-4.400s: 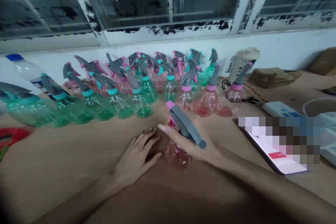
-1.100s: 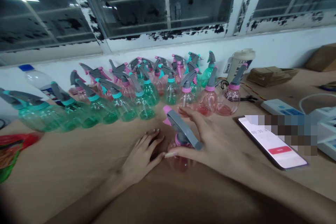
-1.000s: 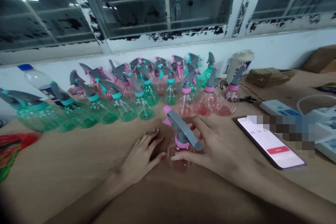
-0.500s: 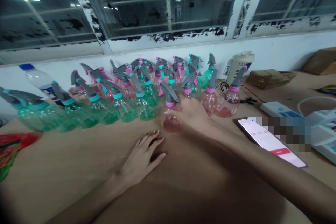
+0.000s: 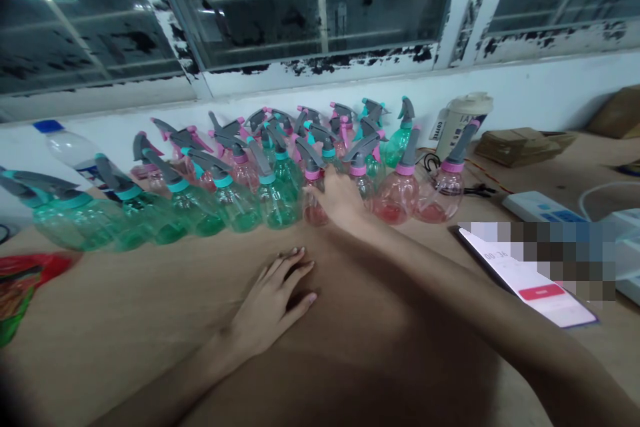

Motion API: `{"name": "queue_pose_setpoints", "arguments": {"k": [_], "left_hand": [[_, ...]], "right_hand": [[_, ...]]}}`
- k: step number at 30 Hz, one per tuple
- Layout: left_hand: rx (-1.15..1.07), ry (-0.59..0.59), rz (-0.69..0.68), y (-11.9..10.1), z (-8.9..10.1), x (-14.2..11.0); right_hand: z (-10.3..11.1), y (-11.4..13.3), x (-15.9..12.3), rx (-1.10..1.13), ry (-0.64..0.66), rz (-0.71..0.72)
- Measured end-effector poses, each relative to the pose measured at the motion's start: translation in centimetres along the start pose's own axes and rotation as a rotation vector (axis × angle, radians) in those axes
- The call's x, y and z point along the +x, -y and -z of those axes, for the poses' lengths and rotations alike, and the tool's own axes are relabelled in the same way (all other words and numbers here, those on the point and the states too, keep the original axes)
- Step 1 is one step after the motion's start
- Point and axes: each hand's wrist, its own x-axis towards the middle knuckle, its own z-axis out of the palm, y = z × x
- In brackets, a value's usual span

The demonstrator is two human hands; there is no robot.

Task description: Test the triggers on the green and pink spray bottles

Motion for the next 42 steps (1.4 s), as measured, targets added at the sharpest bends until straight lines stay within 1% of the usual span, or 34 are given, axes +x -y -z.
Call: {"name": "queue_pose_setpoints", "arguments": {"k": [4, 7, 9, 11, 12, 15, 17, 19, 25, 29, 32, 34, 36, 39, 40, 41, 42], "left_hand": [[-0.002, 0.000, 0.006, 0.0, 0.0, 0.0], [-0.017, -0.016, 0.003, 0.1, -0.1, 0.0], [-0.023, -0.021, -0.001, 0.1, -0.1, 0.0], [-0.021, -0.018, 0.000, 0.1, -0.1, -0.1], [-0.017, -0.016, 0.002, 0.1, -0.1, -0.1], [-0.003, -0.006, 0.007, 0.1, -0.1, 0.0], [0.003, -0.010, 0.009, 0.1, -0.1, 0.0], [0.005, -0.019, 0.008, 0.1, -0.1, 0.0], [-0.003, -0.043, -0.009, 0.3, -0.2, -0.2], [-0.001, -0.049, -0.017, 0.4, -0.3, -0.2], [0.009, -0.042, -0.016, 0.4, -0.3, -0.1], [0.011, -0.039, -0.012, 0.4, -0.3, -0.1], [0.011, -0.039, -0.010, 0.4, -0.3, 0.0], [0.010, -0.041, -0.013, 0.6, -0.4, 0.0], [0.010, -0.044, -0.015, 0.6, -0.4, 0.1], [0.010, -0.050, -0.019, 0.7, -0.4, 0.1], [0.010, -0.056, -0.023, 0.7, -0.5, 0.1]], "right_hand": [[0.3, -0.4, -1.4, 0.075, -0.027, 0.009], [1.7, -1.3, -3.5, 0.192, -0.071, 0.063], [2.9, -2.3, -4.9, 0.229, -0.093, 0.070], [4.2, -3.6, -5.7, 0.226, -0.066, 0.034], [4.8, -4.3, -6.0, 0.209, -0.076, 0.009], [5.6, -5.9, -6.0, 0.091, -0.159, -0.043], [5.4, -6.3, -5.6, 0.011, -0.171, -0.061], [4.8, -6.1, -4.9, -0.037, -0.162, -0.079], [2.9, -4.3, -2.7, -0.131, -0.166, -0.169], [2.5, -3.8, -2.2, -0.128, -0.157, -0.196], [3.0, -4.3, -2.6, -0.080, -0.113, -0.171], [3.9, -4.8, -3.3, -0.024, -0.049, -0.122], [5.1, -5.4, -4.1, 0.070, 0.067, -0.038], [7.3, -5.8, -5.6, 0.262, 0.285, 0.104], [8.0, -5.8, -6.2, 0.311, 0.330, 0.137], [8.7, -5.6, -6.7, 0.338, 0.346, 0.153], [9.2, -5.5, -7.3, 0.348, 0.325, 0.152]]}}
